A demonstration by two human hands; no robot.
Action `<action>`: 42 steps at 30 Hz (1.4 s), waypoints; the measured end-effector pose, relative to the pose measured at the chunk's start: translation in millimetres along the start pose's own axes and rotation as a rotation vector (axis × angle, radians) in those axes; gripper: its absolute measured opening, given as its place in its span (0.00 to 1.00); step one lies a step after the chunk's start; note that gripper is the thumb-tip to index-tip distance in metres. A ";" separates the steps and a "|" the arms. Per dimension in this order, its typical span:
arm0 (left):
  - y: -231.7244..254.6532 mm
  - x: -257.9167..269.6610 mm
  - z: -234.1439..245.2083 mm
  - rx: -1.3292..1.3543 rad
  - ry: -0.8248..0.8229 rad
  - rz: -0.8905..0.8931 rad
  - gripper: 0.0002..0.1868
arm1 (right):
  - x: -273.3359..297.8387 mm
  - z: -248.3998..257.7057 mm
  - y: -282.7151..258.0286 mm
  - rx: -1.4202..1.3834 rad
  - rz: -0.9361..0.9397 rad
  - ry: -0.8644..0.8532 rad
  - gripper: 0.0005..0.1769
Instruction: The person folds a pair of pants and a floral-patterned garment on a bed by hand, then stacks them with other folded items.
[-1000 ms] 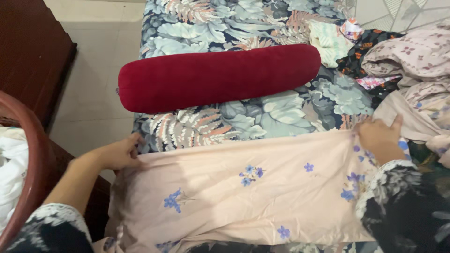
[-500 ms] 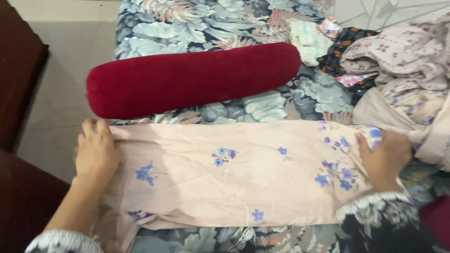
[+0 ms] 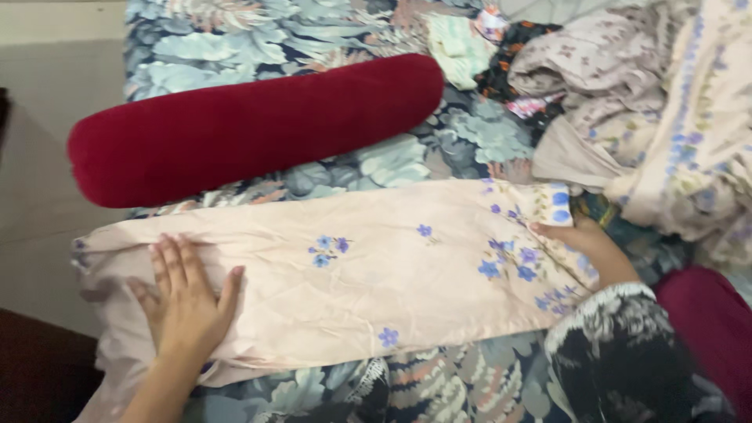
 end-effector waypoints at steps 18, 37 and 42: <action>27.0 7.5 -1.4 -0.064 -0.132 -0.069 0.44 | 9.0 48.1 -8.0 0.090 0.709 0.445 0.16; 168.9 3.1 -1.2 -0.115 -0.438 -0.068 0.42 | 30.9 193.9 -1.1 0.833 0.756 0.688 0.14; 161.9 1.1 -7.6 -0.123 -0.396 -0.096 0.43 | 42.0 67.5 -49.0 0.784 0.657 0.797 0.23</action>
Point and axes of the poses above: each hand's wrist, its own x-axis away from the middle knuckle, its own z-axis out of the back of the hand, y = z × x, the point moved 5 cm from there along -x, towards the middle knuckle, and after that the axes turned 1 degree about -x, right-handed, at the moved point
